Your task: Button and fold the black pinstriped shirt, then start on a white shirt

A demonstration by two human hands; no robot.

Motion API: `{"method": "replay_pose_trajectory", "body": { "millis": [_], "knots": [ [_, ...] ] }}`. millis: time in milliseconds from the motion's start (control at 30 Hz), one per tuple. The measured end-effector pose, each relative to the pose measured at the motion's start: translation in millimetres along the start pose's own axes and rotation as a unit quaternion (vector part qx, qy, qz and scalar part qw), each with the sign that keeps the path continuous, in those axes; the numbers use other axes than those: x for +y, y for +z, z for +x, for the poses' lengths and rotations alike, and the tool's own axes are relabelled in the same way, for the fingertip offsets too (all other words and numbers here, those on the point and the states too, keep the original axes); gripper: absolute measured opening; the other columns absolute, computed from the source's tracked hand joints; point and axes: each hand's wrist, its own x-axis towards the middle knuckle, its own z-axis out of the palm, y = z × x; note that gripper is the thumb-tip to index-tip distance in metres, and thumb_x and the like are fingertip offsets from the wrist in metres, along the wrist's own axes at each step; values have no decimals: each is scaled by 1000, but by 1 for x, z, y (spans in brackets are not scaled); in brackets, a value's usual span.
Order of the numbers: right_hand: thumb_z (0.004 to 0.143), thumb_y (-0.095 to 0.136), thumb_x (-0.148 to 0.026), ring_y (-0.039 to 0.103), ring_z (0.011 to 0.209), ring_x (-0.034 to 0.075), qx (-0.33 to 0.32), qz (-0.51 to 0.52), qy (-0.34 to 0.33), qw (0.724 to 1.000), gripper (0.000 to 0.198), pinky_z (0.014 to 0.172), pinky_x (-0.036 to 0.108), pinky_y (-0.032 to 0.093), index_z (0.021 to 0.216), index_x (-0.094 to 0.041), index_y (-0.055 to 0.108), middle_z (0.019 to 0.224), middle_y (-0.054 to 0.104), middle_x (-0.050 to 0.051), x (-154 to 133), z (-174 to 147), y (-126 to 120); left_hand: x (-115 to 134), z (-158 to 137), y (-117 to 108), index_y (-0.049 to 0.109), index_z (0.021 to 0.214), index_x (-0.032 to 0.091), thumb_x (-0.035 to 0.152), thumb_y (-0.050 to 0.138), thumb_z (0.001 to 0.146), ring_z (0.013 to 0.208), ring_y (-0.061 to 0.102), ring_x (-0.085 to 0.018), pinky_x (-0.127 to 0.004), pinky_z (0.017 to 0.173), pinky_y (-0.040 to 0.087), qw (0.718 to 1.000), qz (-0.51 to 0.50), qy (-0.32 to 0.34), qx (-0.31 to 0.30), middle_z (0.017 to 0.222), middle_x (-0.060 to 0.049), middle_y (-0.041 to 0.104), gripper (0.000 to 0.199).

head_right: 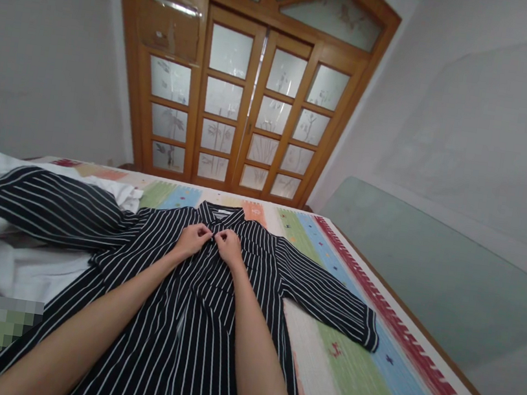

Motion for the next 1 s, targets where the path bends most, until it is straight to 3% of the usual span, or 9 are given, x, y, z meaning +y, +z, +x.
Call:
{"method": "replay_pose_trajectory", "body": {
  "millis": [300, 433, 667, 833, 1000],
  "knots": [
    [87, 52, -18, 57, 79, 16, 11, -41, -42, 998, 13, 77, 29, 44, 76, -20, 58, 82, 60, 2, 1, -3, 3, -1, 0, -1, 68, 72, 17, 15, 58, 79, 79, 66, -19, -32, 82, 49, 999, 38, -10, 31, 79, -5, 72, 13],
    [87, 51, -17, 57, 79, 18, 33, -50, -41, 997, 11, 78, 30, 45, 78, -20, 58, 83, 59, 3, -1, -5, 3, 0, -3, -1, 71, 90, 18, 13, 57, 81, 90, 66, -19, -33, 89, 49, 998, 47, 38, 28, 93, -5, 74, 18],
    [86, 57, -17, 54, 89, 20, -7, -145, -53, 988, 10, 84, 32, 41, 83, -19, 66, 87, 63, 5, -9, -7, 0, 10, -14, 0, 74, 98, 16, 10, 47, 85, 101, 63, -26, -38, 92, 46, 960, 262, 80, -48, 104, -11, 73, 30],
    [86, 63, -25, 54, 95, 21, -24, -187, -20, 982, 10, 85, 31, 39, 88, -20, 72, 93, 65, 6, -16, -7, -1, 17, -20, -7, 72, 108, 18, 14, 46, 89, 103, 64, -26, -37, 91, 47, 941, 324, 79, -62, 106, -11, 72, 32],
    [91, 58, -30, 53, 98, 22, -25, -233, 12, 972, 17, 86, 32, 37, 93, -21, 72, 99, 65, 8, -20, -7, 0, 16, -25, -11, 68, 119, 18, 16, 44, 91, 118, 59, -27, -40, 99, 45, 929, 356, 72, -69, 123, -12, 67, 37]
  ]
}}
